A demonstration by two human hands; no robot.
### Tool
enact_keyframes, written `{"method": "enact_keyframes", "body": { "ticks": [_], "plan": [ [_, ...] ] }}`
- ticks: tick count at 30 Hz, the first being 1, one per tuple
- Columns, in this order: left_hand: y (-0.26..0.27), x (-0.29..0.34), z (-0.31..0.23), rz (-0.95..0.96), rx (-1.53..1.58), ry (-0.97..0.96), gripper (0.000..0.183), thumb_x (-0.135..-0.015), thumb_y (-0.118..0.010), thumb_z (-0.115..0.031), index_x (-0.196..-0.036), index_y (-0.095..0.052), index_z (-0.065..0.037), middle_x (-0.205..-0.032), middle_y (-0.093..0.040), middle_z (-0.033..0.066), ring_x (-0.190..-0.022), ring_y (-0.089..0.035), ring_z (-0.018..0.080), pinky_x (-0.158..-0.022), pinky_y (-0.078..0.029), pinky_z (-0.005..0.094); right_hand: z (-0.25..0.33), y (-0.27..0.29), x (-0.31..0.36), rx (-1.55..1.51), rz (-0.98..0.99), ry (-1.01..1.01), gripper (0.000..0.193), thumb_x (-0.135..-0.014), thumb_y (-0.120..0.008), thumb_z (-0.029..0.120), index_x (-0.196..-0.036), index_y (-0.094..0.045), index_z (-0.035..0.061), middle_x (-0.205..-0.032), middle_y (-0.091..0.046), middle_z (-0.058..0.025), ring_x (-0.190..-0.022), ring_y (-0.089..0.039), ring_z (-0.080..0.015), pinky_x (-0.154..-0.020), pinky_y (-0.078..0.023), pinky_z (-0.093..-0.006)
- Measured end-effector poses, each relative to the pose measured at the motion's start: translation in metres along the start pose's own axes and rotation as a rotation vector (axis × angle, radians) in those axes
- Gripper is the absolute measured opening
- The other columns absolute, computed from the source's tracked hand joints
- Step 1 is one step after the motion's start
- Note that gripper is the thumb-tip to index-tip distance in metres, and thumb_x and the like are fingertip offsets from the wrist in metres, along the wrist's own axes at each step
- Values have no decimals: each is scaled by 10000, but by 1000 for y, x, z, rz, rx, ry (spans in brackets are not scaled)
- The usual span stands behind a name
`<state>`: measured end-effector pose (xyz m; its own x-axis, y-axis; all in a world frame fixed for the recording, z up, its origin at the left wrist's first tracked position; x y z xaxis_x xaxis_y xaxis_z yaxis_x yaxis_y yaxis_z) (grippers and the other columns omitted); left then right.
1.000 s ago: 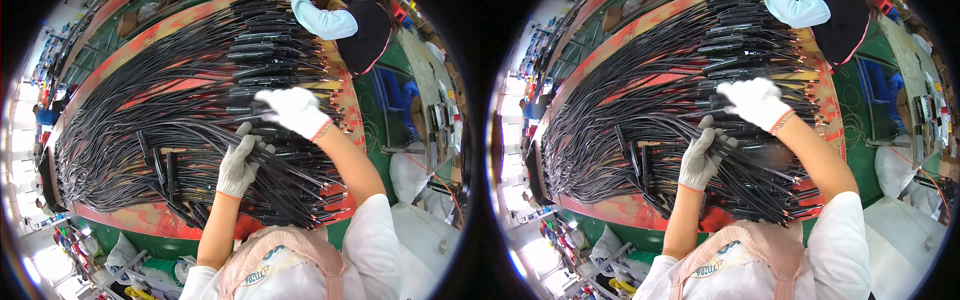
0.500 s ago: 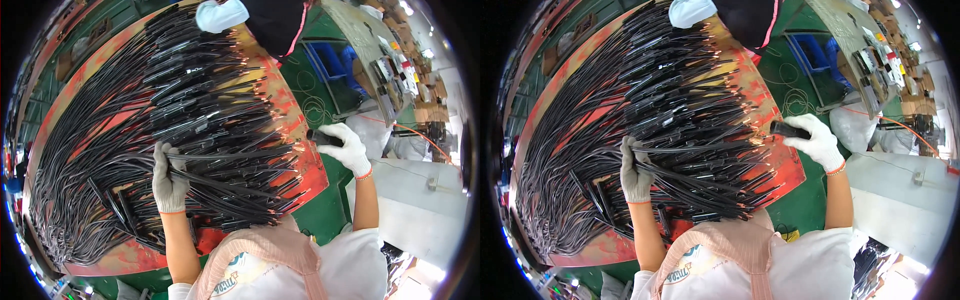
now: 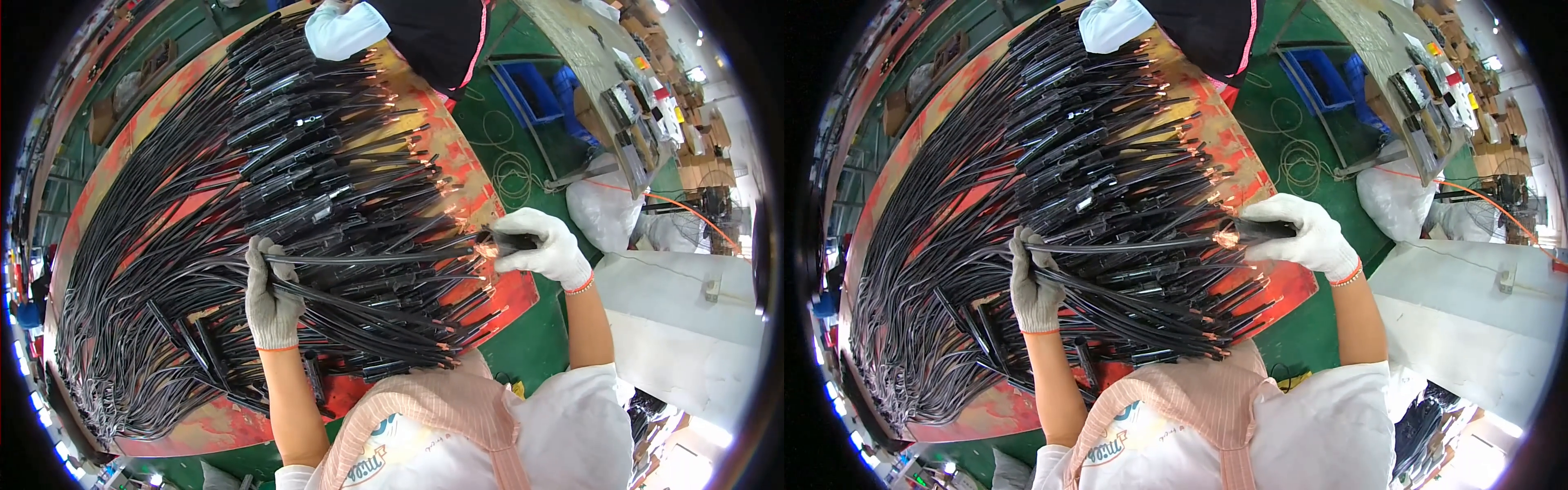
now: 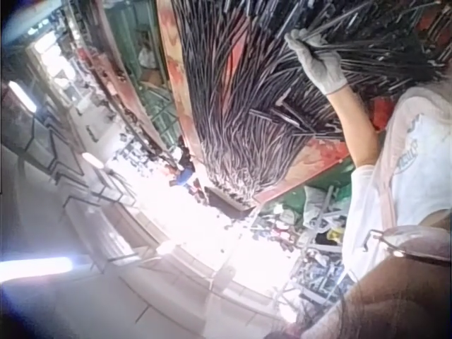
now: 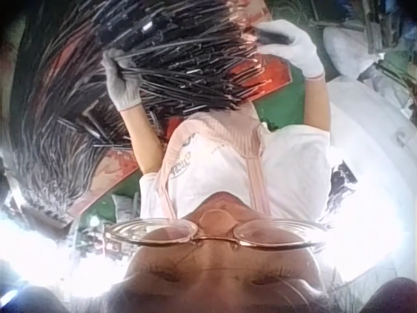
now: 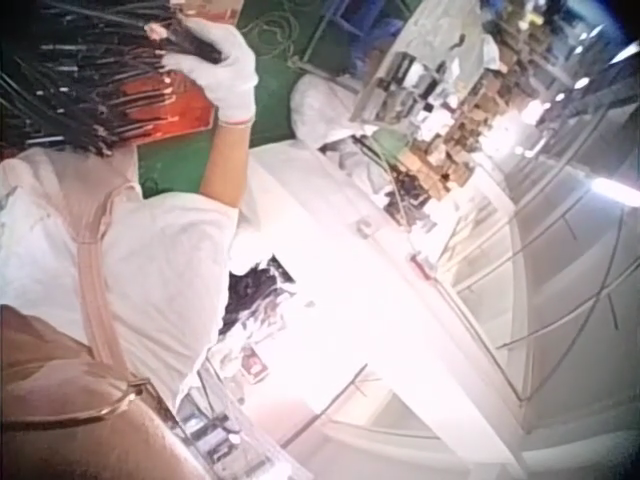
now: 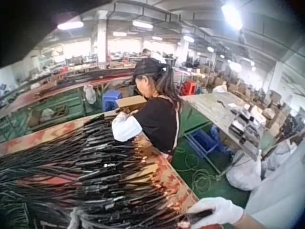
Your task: The person sorts and organizes bundles of black electrical cables with connectors by hand on a workbench.
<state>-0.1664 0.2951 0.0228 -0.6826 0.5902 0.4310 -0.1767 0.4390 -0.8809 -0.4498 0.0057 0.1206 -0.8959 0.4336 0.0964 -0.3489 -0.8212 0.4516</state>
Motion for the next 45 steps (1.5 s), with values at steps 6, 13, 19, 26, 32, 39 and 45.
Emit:
{"method": "enact_keyframes", "body": {
  "ticks": [6, 13, 19, 26, 32, 39, 45],
  "plan": [
    [9, -8, 0, 93, -30, 12, 265, -1043, -549, -157, -1285, -569, -50, -1180, -667, 119, -993, -672, 251, -752, -612, 343, 21, 16, -4, 232, 17, 268, 510, -640, -917, 120, -1109, -737, 32, -1070, -716, -116, -992, -684, -241, -864, -539, -329],
    [14, -8, 3, 53, -173, -55, 341, -1013, -605, -133, -1336, -521, -63, -1188, -659, 101, -1003, -664, 237, -852, -600, 377, 72, 2, -9, 952, 30, 378, 446, -748, -807, 237, -1173, -711, 144, -1080, -704, -49, -936, -686, -263, -771, -550, -360],
    [17, 0, 4, 53, -99, -29, 332, -1010, -604, -118, -1328, -514, -90, -1212, -644, 101, -1067, -641, 243, -870, -603, 383, 67, -7, -33, 627, 288, 267, 407, -844, -754, 310, -1222, -683, 177, -1083, -708, -34, -855, -699, -239, -723, -549, -318],
    [15, 6, 20, -81, -291, -40, 382, -1000, -635, -130, -1352, -495, -79, -1264, -614, 148, -1111, -632, 285, -939, -565, 458, 76, -126, -97, 811, 133, 653, 404, -900, -666, 326, -1262, -621, 153, -1036, -655, -53, -820, -677, -235, -702, -555, -354],
    [31, 8, 14, -28, -246, 45, 532, -1031, -599, -240, -1452, -397, 14, -1301, -596, 170, -1114, -638, 270, -979, -561, 463, 63, -197, -196, 891, 365, 614, 393, -883, -688, 285, -1240, -596, 149, -1045, -653, -63, -874, -693, -273, -707, -569, -398],
    [13, 37, 13, -9, -82, -6, 420, -981, -646, -131, -1332, -441, -27, -1182, -599, 120, -987, -615, 211, -895, -519, 377, 55, -254, -260, 854, 477, 573, 373, -929, -650, 370, -1226, -663, 145, -1214, -658, -91, -1061, -660, -311, -907, -538, -434],
    [42, 43, 39, -90, -16, -3, 301, -959, -649, -119, -1232, -533, -66, -967, -616, 14, -834, -565, 117, -746, -454, 267, 144, -332, -227, 566, 483, 936, 329, -889, -700, 241, -1200, -690, 137, -1226, -649, -96, -1113, -620, -321, -951, -516, -416]
  ]
}}
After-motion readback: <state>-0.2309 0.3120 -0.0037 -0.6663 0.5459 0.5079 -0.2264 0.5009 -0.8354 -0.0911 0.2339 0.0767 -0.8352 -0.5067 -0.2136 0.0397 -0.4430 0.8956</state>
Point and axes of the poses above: each hand's wrist, its own x-axis away from the middle knuckle, its own y-axis out of the back of the hand, z = x × y, the point moved 2 cm from there along -x, towards the middle knuckle
